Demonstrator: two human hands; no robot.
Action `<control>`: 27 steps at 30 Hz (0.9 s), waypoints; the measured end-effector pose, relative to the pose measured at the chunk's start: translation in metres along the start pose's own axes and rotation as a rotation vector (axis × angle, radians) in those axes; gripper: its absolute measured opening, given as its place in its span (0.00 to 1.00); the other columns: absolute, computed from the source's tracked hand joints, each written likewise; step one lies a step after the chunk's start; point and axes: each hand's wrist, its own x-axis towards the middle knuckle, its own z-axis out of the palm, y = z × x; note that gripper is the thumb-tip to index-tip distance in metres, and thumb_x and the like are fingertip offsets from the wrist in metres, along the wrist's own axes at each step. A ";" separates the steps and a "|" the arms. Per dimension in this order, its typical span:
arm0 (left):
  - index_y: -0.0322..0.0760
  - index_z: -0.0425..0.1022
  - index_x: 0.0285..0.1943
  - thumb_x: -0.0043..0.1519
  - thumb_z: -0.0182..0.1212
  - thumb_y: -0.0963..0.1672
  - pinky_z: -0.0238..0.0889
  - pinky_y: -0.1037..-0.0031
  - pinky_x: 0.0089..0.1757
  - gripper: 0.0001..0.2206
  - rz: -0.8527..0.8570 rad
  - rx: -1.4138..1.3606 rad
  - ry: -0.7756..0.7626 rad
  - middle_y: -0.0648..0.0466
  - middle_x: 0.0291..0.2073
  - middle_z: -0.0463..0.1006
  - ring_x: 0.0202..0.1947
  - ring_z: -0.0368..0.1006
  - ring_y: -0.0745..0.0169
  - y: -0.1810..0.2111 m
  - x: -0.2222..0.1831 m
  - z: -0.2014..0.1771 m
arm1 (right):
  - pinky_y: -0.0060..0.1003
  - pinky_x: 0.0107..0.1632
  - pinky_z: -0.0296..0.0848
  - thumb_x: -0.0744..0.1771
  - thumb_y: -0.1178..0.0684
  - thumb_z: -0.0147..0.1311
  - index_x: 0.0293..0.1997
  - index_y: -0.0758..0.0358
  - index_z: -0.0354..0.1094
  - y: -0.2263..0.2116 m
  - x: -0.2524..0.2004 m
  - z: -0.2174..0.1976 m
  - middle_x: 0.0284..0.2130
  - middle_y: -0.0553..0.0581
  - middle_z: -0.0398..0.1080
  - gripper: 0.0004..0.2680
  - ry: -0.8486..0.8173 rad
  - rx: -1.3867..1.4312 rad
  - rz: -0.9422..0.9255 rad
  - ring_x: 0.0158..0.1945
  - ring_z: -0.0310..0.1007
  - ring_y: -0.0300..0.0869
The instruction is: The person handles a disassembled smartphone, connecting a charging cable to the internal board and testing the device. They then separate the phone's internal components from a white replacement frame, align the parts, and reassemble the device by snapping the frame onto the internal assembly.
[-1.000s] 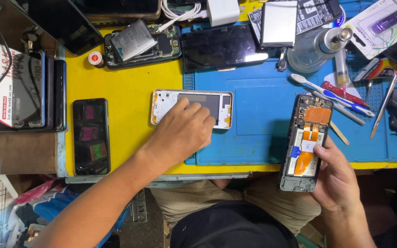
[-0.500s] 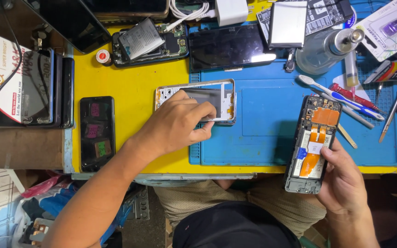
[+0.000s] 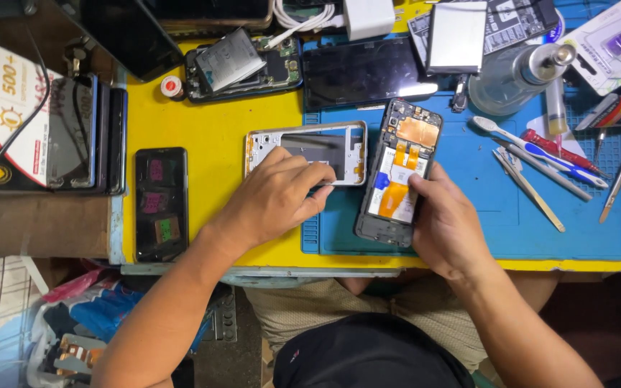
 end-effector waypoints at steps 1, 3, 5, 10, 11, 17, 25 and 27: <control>0.42 0.73 0.47 0.68 0.56 0.45 0.65 0.69 0.42 0.05 -0.014 -0.020 0.010 0.52 0.25 0.81 0.32 0.78 0.57 -0.001 -0.003 0.000 | 0.52 0.54 0.73 0.69 0.51 0.43 0.66 0.61 0.59 0.004 0.004 0.001 0.49 0.66 0.69 0.17 -0.011 0.008 0.002 0.51 0.71 0.52; 0.42 0.73 0.48 0.69 0.56 0.45 0.65 0.68 0.43 0.05 -0.030 -0.041 0.016 0.52 0.26 0.81 0.33 0.79 0.56 -0.004 -0.006 0.000 | 0.49 0.55 0.72 0.69 0.50 0.43 0.65 0.61 0.58 0.009 0.006 0.004 0.50 0.65 0.68 0.17 -0.020 0.018 0.008 0.52 0.70 0.51; 0.42 0.73 0.50 0.70 0.56 0.45 0.66 0.68 0.43 0.05 -0.023 -0.089 0.041 0.51 0.29 0.82 0.36 0.78 0.56 -0.004 -0.007 0.001 | 0.49 0.54 0.72 0.69 0.49 0.42 0.66 0.61 0.58 0.008 0.006 0.007 0.50 0.64 0.67 0.17 -0.006 0.007 -0.001 0.52 0.69 0.50; 0.42 0.74 0.51 0.70 0.55 0.45 0.65 0.68 0.45 0.06 -0.040 -0.189 0.049 0.51 0.33 0.82 0.39 0.77 0.56 -0.009 -0.012 0.007 | 0.51 0.54 0.72 0.69 0.50 0.42 0.65 0.61 0.58 0.000 0.002 0.011 0.49 0.65 0.67 0.17 -0.001 -0.057 0.018 0.52 0.69 0.52; 0.42 0.74 0.51 0.71 0.55 0.45 0.65 0.69 0.46 0.06 -0.047 -0.211 0.059 0.52 0.34 0.82 0.41 0.76 0.57 -0.010 -0.013 0.008 | 0.51 0.54 0.72 0.69 0.50 0.43 0.65 0.61 0.59 -0.001 0.001 0.011 0.49 0.65 0.67 0.17 0.000 -0.063 0.023 0.52 0.69 0.52; 0.43 0.76 0.53 0.65 0.64 0.41 0.65 0.69 0.45 0.08 -0.019 -0.178 0.133 0.54 0.36 0.79 0.41 0.73 0.57 -0.014 -0.017 0.018 | 0.50 0.55 0.70 0.69 0.50 0.41 0.64 0.60 0.58 -0.002 0.002 0.010 0.47 0.62 0.65 0.16 -0.031 -0.103 0.020 0.55 0.67 0.51; 0.44 0.79 0.49 0.60 0.70 0.42 0.64 0.68 0.44 0.10 -0.003 0.068 0.182 0.57 0.36 0.74 0.40 0.69 0.58 -0.031 -0.037 0.004 | 0.52 0.55 0.69 0.69 0.50 0.42 0.64 0.60 0.59 -0.006 -0.003 0.017 0.46 0.62 0.64 0.16 -0.014 -0.093 0.019 0.54 0.67 0.53; 0.44 0.79 0.47 0.60 0.72 0.43 0.64 0.68 0.44 0.09 -0.001 0.139 0.167 0.57 0.35 0.73 0.40 0.69 0.58 -0.033 -0.043 -0.003 | 0.51 0.54 0.69 0.69 0.50 0.43 0.64 0.60 0.59 -0.005 -0.003 0.015 0.45 0.61 0.64 0.16 -0.013 -0.080 0.012 0.53 0.68 0.53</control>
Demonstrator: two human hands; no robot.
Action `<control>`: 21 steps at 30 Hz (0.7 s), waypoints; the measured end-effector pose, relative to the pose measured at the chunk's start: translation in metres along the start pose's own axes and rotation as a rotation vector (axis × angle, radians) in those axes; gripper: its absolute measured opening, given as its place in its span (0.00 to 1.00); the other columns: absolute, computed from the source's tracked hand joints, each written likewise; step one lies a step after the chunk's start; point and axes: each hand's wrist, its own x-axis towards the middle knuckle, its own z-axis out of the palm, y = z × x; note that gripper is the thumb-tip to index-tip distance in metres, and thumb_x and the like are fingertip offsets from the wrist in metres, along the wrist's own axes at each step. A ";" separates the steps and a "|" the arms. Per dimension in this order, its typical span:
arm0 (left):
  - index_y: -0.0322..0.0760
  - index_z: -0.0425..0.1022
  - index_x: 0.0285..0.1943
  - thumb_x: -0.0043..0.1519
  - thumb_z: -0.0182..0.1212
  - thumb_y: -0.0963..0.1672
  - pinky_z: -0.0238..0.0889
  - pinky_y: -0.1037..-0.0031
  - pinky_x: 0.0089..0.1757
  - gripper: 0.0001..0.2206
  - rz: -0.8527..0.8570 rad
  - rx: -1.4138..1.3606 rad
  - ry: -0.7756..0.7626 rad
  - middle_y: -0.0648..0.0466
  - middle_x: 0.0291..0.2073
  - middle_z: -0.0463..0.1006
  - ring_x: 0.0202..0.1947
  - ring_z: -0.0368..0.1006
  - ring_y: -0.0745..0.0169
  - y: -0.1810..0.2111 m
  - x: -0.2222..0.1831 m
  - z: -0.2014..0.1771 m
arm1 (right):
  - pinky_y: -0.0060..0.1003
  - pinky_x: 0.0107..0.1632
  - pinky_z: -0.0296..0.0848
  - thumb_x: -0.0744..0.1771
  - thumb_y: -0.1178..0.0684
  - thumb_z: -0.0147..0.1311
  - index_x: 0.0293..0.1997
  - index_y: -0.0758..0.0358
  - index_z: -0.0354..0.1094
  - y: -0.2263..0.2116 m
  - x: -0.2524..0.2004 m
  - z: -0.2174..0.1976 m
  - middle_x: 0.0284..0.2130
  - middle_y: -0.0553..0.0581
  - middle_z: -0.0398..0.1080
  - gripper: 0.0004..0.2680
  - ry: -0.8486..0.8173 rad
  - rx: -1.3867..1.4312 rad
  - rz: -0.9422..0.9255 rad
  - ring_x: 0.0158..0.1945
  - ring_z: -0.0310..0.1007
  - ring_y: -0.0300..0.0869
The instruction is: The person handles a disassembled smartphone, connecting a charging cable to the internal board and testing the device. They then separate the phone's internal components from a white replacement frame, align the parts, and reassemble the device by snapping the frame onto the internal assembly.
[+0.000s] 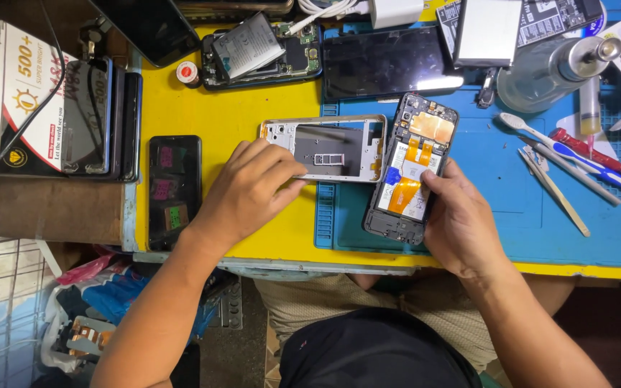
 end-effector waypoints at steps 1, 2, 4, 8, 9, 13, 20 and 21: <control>0.43 0.78 0.45 0.62 0.69 0.42 0.64 0.69 0.43 0.06 0.009 0.019 -0.010 0.58 0.35 0.73 0.40 0.70 0.59 0.002 0.000 -0.005 | 0.51 0.54 0.70 0.69 0.50 0.43 0.64 0.60 0.59 0.001 0.001 -0.001 0.45 0.62 0.64 0.16 0.000 0.000 0.000 0.53 0.68 0.53; 0.43 0.77 0.42 0.63 0.66 0.41 0.64 0.70 0.41 0.03 0.018 0.038 -0.019 0.58 0.35 0.73 0.40 0.71 0.60 0.003 0.000 -0.010 | 0.51 0.54 0.71 0.69 0.50 0.43 0.64 0.60 0.59 0.001 0.001 -0.001 0.45 0.62 0.65 0.16 0.001 0.000 0.000 0.53 0.69 0.53; 0.42 0.77 0.42 0.64 0.65 0.41 0.64 0.70 0.41 0.02 0.045 0.067 -0.025 0.58 0.35 0.74 0.39 0.71 0.60 0.006 0.002 -0.010 | 0.50 0.54 0.71 0.69 0.49 0.43 0.64 0.60 0.59 0.004 0.003 -0.003 0.45 0.61 0.65 0.16 0.002 -0.009 0.001 0.53 0.69 0.52; 0.41 0.75 0.39 0.65 0.62 0.40 0.65 0.70 0.42 0.03 0.119 0.081 -0.020 0.57 0.33 0.74 0.38 0.72 0.58 0.003 0.004 -0.006 | 0.48 0.52 0.73 0.69 0.49 0.43 0.64 0.60 0.59 0.006 0.004 -0.006 0.44 0.61 0.65 0.16 0.004 -0.027 -0.011 0.52 0.70 0.49; 0.41 0.75 0.39 0.65 0.62 0.40 0.65 0.70 0.42 0.03 0.122 0.079 -0.021 0.57 0.33 0.74 0.38 0.72 0.58 0.003 0.004 -0.006 | 0.48 0.52 0.73 0.69 0.49 0.43 0.64 0.60 0.59 0.007 0.005 -0.007 0.44 0.61 0.65 0.16 0.008 -0.025 -0.012 0.52 0.70 0.49; 0.41 0.74 0.38 0.65 0.61 0.39 0.65 0.70 0.41 0.03 0.133 0.084 -0.021 0.57 0.32 0.74 0.38 0.72 0.58 0.002 0.003 -0.006 | 0.48 0.52 0.73 0.69 0.49 0.44 0.64 0.60 0.60 0.004 0.004 -0.004 0.45 0.62 0.67 0.16 0.006 0.000 -0.015 0.51 0.71 0.50; 0.42 0.73 0.41 0.66 0.60 0.40 0.63 0.70 0.41 0.03 0.129 0.111 0.021 0.58 0.32 0.75 0.39 0.72 0.60 -0.003 -0.005 -0.003 | 0.49 0.53 0.73 0.69 0.50 0.44 0.64 0.60 0.60 0.010 0.009 -0.011 0.46 0.62 0.68 0.16 0.020 -0.004 -0.016 0.52 0.71 0.50; 0.42 0.73 0.41 0.66 0.60 0.40 0.63 0.70 0.41 0.03 0.127 0.110 0.020 0.58 0.32 0.75 0.39 0.72 0.60 -0.003 -0.006 -0.002 | 0.49 0.53 0.73 0.69 0.50 0.44 0.64 0.60 0.60 0.011 0.009 -0.012 0.46 0.62 0.68 0.16 0.020 -0.003 -0.013 0.52 0.71 0.50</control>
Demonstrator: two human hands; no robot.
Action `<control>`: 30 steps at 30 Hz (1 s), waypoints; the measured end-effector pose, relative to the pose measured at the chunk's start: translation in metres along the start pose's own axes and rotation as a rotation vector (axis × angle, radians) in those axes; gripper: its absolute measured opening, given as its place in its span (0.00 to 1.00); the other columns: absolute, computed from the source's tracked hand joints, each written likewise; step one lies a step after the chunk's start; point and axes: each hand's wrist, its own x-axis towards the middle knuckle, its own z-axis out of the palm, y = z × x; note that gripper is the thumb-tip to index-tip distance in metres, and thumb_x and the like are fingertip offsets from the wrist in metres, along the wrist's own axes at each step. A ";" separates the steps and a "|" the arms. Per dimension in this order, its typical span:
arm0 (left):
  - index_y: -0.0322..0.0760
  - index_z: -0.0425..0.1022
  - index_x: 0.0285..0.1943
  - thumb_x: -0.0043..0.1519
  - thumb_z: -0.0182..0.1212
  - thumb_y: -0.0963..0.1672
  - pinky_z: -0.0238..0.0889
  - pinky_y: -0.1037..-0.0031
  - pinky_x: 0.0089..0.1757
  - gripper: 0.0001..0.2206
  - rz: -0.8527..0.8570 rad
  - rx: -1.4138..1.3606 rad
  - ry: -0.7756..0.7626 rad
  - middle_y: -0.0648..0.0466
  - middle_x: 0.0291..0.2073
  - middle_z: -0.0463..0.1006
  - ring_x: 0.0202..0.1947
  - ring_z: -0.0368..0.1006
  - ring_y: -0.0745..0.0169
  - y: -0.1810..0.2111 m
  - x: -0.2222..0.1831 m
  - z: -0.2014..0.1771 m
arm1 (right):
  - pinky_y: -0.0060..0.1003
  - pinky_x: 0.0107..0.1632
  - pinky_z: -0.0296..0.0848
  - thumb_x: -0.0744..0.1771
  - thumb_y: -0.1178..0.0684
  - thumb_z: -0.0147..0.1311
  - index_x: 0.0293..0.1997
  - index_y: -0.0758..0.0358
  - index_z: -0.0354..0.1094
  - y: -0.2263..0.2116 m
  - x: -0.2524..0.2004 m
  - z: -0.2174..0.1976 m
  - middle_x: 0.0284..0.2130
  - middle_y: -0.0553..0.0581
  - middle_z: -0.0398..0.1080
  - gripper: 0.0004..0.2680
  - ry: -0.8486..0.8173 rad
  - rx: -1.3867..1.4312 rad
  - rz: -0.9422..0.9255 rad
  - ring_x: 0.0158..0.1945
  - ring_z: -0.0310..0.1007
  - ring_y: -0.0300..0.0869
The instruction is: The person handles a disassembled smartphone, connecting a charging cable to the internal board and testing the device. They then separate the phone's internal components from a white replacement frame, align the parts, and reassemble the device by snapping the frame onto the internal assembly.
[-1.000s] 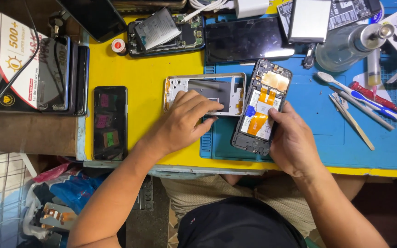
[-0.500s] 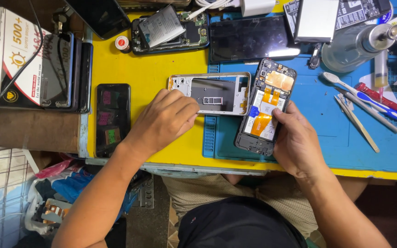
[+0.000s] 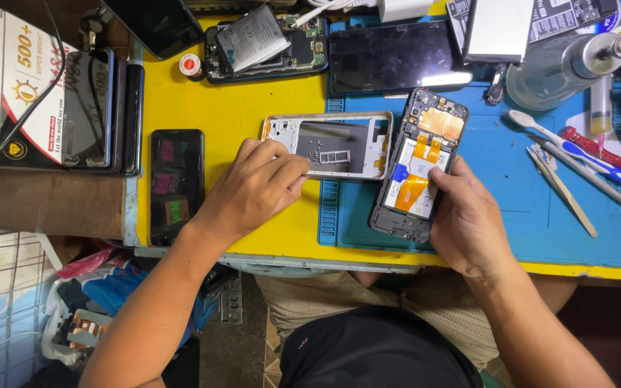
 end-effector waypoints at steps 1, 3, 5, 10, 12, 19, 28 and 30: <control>0.42 0.73 0.43 0.66 0.60 0.40 0.63 0.70 0.42 0.02 -0.008 -0.012 0.007 0.58 0.35 0.76 0.40 0.71 0.59 0.000 -0.001 0.000 | 0.48 0.52 0.74 0.69 0.49 0.44 0.64 0.59 0.60 0.000 0.000 -0.001 0.46 0.62 0.68 0.16 -0.003 0.003 -0.005 0.52 0.71 0.50; 0.42 0.73 0.45 0.67 0.60 0.41 0.63 0.70 0.43 0.02 -0.017 -0.020 0.016 0.58 0.37 0.77 0.41 0.71 0.59 -0.001 -0.002 -0.001 | 0.48 0.52 0.74 0.69 0.49 0.44 0.64 0.59 0.60 0.001 0.001 -0.002 0.45 0.62 0.68 0.16 -0.010 0.004 -0.011 0.51 0.71 0.50; 0.40 0.75 0.47 0.66 0.62 0.39 0.61 0.69 0.45 0.04 -0.088 -0.138 0.086 0.56 0.40 0.80 0.42 0.72 0.58 0.000 -0.001 -0.006 | 0.49 0.51 0.74 0.69 0.49 0.44 0.64 0.59 0.60 0.003 0.003 -0.003 0.46 0.62 0.68 0.16 -0.009 0.005 -0.015 0.52 0.71 0.51; 0.41 0.78 0.48 0.67 0.64 0.41 0.61 0.69 0.48 0.04 -0.191 -0.211 0.193 0.59 0.43 0.84 0.42 0.75 0.59 -0.008 -0.005 -0.017 | 0.48 0.51 0.74 0.69 0.48 0.43 0.63 0.59 0.59 0.002 0.003 -0.004 0.46 0.61 0.67 0.15 -0.025 0.001 -0.014 0.52 0.70 0.49; 0.41 0.79 0.48 0.67 0.65 0.41 0.62 0.70 0.49 0.04 -0.220 -0.214 0.230 0.60 0.44 0.84 0.43 0.75 0.59 -0.012 -0.006 -0.022 | 0.47 0.51 0.74 0.69 0.48 0.43 0.63 0.60 0.58 0.002 0.003 -0.004 0.46 0.60 0.67 0.15 -0.036 -0.004 -0.013 0.52 0.70 0.48; 0.31 0.69 0.49 0.70 0.57 0.40 0.71 0.73 0.48 0.05 -0.634 -0.803 0.390 0.42 0.44 0.83 0.45 0.79 0.59 0.006 0.006 -0.060 | 0.50 0.55 0.74 0.69 0.52 0.43 0.68 0.60 0.58 0.000 0.001 -0.011 0.53 0.62 0.69 0.18 -0.016 0.155 0.005 0.54 0.73 0.50; 0.35 0.69 0.49 0.68 0.59 0.43 0.75 0.66 0.51 0.07 -0.746 -1.273 0.401 0.43 0.43 0.83 0.48 0.81 0.52 0.033 0.025 -0.051 | 0.41 0.59 0.78 0.70 0.55 0.47 0.71 0.60 0.60 -0.008 -0.005 -0.066 0.56 0.58 0.74 0.18 0.029 0.353 -0.164 0.55 0.77 0.44; 0.34 0.69 0.50 0.68 0.59 0.44 0.75 0.67 0.51 0.08 -0.722 -1.309 0.341 0.44 0.42 0.83 0.47 0.82 0.52 0.045 0.035 -0.046 | 0.40 0.60 0.78 0.70 0.55 0.48 0.69 0.61 0.63 -0.010 -0.007 -0.082 0.56 0.58 0.74 0.17 0.096 0.367 -0.192 0.55 0.77 0.45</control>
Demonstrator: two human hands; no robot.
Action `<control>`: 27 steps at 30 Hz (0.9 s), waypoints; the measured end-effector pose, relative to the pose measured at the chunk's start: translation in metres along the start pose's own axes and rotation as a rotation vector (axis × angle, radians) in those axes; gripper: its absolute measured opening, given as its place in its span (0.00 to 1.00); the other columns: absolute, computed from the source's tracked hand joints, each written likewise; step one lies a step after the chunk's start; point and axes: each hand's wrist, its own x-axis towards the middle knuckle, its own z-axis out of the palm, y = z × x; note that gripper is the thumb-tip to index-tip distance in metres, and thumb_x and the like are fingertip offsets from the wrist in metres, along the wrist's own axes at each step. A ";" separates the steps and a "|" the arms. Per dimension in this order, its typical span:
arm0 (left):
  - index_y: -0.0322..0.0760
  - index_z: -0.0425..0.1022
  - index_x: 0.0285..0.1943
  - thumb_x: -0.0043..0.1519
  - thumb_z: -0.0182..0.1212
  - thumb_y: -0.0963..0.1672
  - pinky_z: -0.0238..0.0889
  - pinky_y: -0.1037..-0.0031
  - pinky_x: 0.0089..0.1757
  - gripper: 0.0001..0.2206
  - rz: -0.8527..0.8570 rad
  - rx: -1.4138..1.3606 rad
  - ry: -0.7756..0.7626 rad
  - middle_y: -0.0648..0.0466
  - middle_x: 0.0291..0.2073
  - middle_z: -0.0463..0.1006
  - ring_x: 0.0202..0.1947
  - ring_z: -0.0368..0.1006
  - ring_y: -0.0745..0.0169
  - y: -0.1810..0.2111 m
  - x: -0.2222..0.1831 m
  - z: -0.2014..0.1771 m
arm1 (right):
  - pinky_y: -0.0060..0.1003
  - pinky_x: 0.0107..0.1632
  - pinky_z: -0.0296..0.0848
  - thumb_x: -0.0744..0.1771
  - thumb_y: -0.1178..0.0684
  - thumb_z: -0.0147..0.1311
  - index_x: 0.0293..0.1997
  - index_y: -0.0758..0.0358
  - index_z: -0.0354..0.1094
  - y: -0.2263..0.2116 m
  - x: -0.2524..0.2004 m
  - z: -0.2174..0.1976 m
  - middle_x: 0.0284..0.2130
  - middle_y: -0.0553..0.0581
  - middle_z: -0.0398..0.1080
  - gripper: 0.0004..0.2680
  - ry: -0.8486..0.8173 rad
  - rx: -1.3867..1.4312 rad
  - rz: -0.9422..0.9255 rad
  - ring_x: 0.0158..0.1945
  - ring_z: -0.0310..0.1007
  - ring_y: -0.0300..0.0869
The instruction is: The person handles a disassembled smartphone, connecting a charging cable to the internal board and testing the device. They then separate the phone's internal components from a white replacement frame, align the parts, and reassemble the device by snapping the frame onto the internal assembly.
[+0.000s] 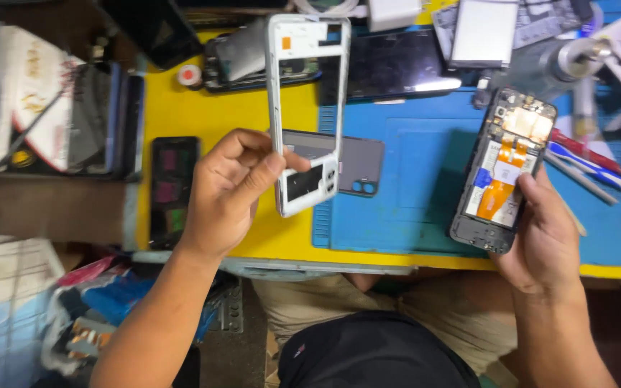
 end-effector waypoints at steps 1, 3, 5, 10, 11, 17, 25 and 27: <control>0.33 0.71 0.50 0.67 0.60 0.43 0.74 0.65 0.52 0.07 -0.062 -0.059 -0.026 0.44 0.42 0.82 0.47 0.82 0.52 -0.002 0.000 0.009 | 0.39 0.57 0.78 0.69 0.54 0.47 0.71 0.60 0.60 -0.005 0.001 -0.008 0.57 0.57 0.73 0.18 0.007 -0.117 0.003 0.53 0.77 0.43; 0.32 0.73 0.49 0.67 0.60 0.42 0.74 0.64 0.53 0.07 -0.123 -0.137 -0.088 0.45 0.41 0.82 0.47 0.81 0.51 -0.012 0.001 0.031 | 0.37 0.54 0.79 0.69 0.54 0.46 0.72 0.60 0.58 -0.022 -0.006 -0.020 0.57 0.57 0.72 0.20 0.044 -0.236 -0.019 0.51 0.77 0.41; 0.34 0.75 0.47 0.65 0.61 0.42 0.73 0.68 0.50 0.06 -0.281 -0.169 -0.101 0.45 0.40 0.84 0.46 0.80 0.56 -0.025 -0.006 0.047 | 0.41 0.48 0.77 0.68 0.55 0.49 0.65 0.65 0.61 -0.038 -0.017 -0.020 0.51 0.67 0.74 0.17 0.042 -0.459 0.079 0.45 0.77 0.50; 0.34 0.72 0.46 0.64 0.61 0.41 0.71 0.69 0.43 0.06 -0.435 -0.525 -0.031 0.33 0.48 0.81 0.44 0.78 0.55 -0.062 -0.020 0.078 | 0.40 0.49 0.77 0.65 0.58 0.54 0.67 0.64 0.65 -0.062 -0.025 -0.007 0.46 0.63 0.76 0.20 0.125 -0.903 0.201 0.45 0.76 0.48; 0.36 0.69 0.47 0.65 0.59 0.40 0.71 0.66 0.49 0.05 -0.430 -0.660 -0.009 0.30 0.54 0.78 0.46 0.77 0.56 -0.067 -0.021 0.082 | 0.37 0.48 0.77 0.65 0.57 0.56 0.69 0.62 0.65 -0.063 -0.025 -0.004 0.45 0.59 0.76 0.21 0.108 -1.056 0.214 0.46 0.75 0.43; 0.44 0.74 0.44 0.66 0.59 0.42 0.72 0.74 0.49 0.01 -0.267 -0.827 -0.193 0.30 0.70 0.63 0.48 0.76 0.68 -0.069 -0.010 0.105 | 0.37 0.44 0.74 0.65 0.53 0.61 0.71 0.53 0.66 -0.068 -0.033 0.016 0.42 0.57 0.75 0.23 0.183 -1.423 0.161 0.43 0.74 0.41; 0.49 0.73 0.39 0.64 0.61 0.45 0.66 0.72 0.50 0.02 -0.177 -0.788 -0.250 0.35 0.75 0.56 0.50 0.73 0.66 -0.074 -0.003 0.114 | 0.46 0.50 0.68 0.62 0.47 0.65 0.71 0.66 0.64 -0.047 -0.054 -0.010 0.44 0.66 0.67 0.29 0.073 -1.699 -0.131 0.45 0.69 0.52; 0.50 0.72 0.39 0.65 0.61 0.46 0.64 0.71 0.53 0.03 -0.137 -0.732 -0.260 0.37 0.75 0.57 0.51 0.71 0.65 -0.080 -0.002 0.116 | 0.48 0.50 0.67 0.60 0.46 0.67 0.73 0.70 0.60 -0.040 -0.061 -0.013 0.48 0.67 0.66 0.33 0.049 -1.705 -0.172 0.47 0.68 0.53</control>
